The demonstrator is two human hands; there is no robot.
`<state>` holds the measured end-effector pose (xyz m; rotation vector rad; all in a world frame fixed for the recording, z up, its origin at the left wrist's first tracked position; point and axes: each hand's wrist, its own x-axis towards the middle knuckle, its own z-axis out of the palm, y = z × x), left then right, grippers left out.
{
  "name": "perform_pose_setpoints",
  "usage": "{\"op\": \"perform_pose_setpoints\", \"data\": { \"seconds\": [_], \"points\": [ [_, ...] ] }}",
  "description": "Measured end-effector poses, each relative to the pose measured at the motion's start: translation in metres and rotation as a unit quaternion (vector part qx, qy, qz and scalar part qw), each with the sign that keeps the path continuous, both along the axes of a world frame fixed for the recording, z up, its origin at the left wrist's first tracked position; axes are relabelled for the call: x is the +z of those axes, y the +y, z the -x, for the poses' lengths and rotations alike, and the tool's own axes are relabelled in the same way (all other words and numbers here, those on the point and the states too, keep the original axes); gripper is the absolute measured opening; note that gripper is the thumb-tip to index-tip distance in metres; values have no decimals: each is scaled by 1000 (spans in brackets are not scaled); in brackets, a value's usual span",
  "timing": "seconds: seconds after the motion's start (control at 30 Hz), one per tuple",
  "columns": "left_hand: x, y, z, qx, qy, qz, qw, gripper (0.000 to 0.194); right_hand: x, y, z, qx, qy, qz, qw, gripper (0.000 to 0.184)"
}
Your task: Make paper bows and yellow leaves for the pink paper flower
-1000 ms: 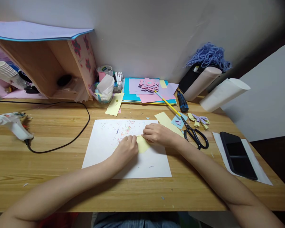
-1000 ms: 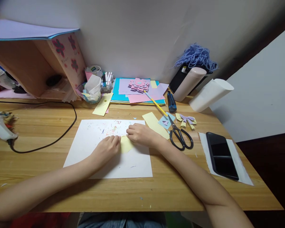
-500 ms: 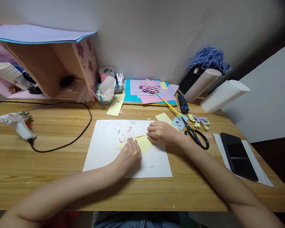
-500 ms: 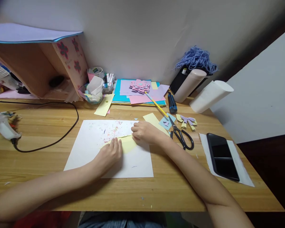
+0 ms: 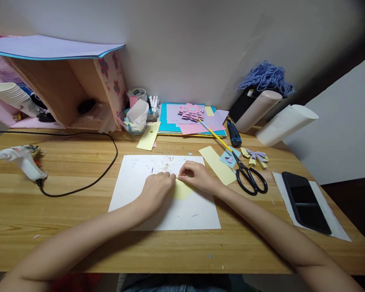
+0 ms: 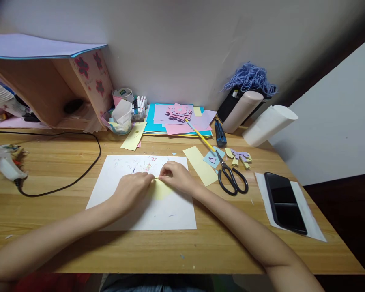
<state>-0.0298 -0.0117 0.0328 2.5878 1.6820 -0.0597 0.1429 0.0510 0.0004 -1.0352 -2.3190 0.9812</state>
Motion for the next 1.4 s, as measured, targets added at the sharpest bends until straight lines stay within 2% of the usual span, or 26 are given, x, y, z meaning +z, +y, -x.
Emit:
{"op": "perform_pose_setpoints", "data": {
  "seconds": [0.1, 0.3, 0.57, 0.67, 0.8, 0.93, 1.07, 1.17, 1.23, 1.4],
  "points": [
    [-6, 10, 9, 60, -101, -11, 993, 14, 1, 0, 1, 1, -8, 11, 1000, 6],
    [-19, 19, 13, 60, -223, 38, 972, 10, 11, 1, 1, 29, -31, -9, 999, 3],
    [-17, 21, 13, 71, -273, 109, 953, 8, 7, 0, -1, 35, -7, 27, 999, 3],
    [-14, 22, 13, 72, -272, 105, 954, 8, 8, 0, -2, 35, -17, -2, 999, 7],
    [-8, 21, 12, 30, -276, 40, 960, 9, 16, 0, -4, 42, -16, -78, 996, 5],
    [-3, 18, 12, -16, -243, -116, 963, 13, 24, -2, -7, 19, 21, -196, 980, 5],
    [-9, 16, 13, -79, -136, -246, 956, 19, 17, -1, -10, 22, 1, -330, 944, 11],
    [-19, 15, 12, -117, -71, -264, 955, 23, 6, 3, -10, 70, -27, -380, 922, 16],
    [-25, 15, 12, -119, -60, -238, 962, 24, 1, 5, -9, 93, -41, -362, 927, 17],
    [-31, 19, 12, -72, -142, -129, 979, 21, -4, 9, -8, 127, -18, -215, 968, 9]
  ]
}}
